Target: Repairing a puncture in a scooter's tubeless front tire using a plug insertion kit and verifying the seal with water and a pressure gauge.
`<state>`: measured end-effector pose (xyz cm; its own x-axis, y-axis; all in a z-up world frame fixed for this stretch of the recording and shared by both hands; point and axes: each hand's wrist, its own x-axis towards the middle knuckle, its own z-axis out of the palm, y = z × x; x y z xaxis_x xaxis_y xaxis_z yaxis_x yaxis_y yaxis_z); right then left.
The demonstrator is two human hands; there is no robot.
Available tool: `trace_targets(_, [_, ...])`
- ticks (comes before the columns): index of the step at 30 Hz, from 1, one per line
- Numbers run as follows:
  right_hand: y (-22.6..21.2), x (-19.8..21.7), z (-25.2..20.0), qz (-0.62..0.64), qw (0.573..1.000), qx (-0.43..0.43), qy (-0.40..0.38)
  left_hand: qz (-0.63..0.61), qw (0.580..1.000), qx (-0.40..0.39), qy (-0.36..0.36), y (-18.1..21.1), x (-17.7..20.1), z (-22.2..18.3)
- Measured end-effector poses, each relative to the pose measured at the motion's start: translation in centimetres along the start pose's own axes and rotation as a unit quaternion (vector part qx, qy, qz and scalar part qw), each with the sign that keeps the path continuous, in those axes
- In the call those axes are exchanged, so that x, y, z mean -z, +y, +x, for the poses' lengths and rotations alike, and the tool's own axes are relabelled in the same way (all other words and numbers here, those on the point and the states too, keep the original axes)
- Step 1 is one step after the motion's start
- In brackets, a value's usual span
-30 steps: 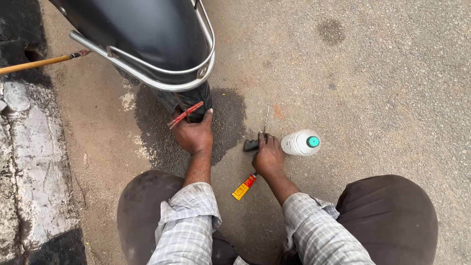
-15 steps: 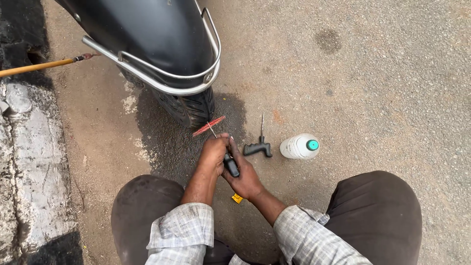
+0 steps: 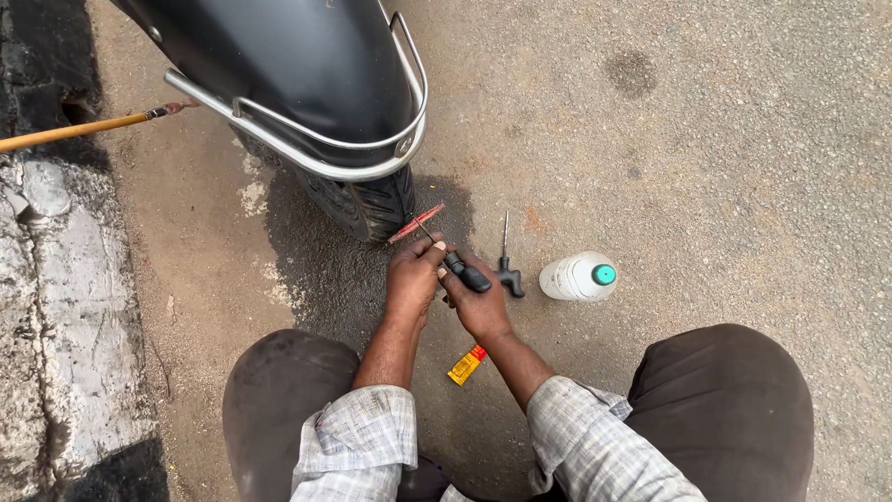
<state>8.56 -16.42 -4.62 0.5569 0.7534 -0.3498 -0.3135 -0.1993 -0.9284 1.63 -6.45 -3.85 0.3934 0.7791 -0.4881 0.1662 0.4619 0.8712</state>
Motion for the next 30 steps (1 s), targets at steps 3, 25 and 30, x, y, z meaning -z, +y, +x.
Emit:
trace_targets(3, [1.0, -0.3, 0.7, 0.014, 1.000, 0.009, -0.009, 0.021, 0.999, 0.029, 0.014, 0.6, 0.0, -0.1])
trace_targets(25, [-2.5, 2.5, 2.5, -0.496, 0.800, 0.331, -0.066, -0.151, 0.978, -0.129, 0.068, 6.4, 8.3, 12.7])
trace_targets(30, [-2.8, 2.0, 2.7, -0.457, 0.805, 0.377, -0.043, -0.274, 0.953, -0.117, 0.057, 6.7, 7.8, 14.9])
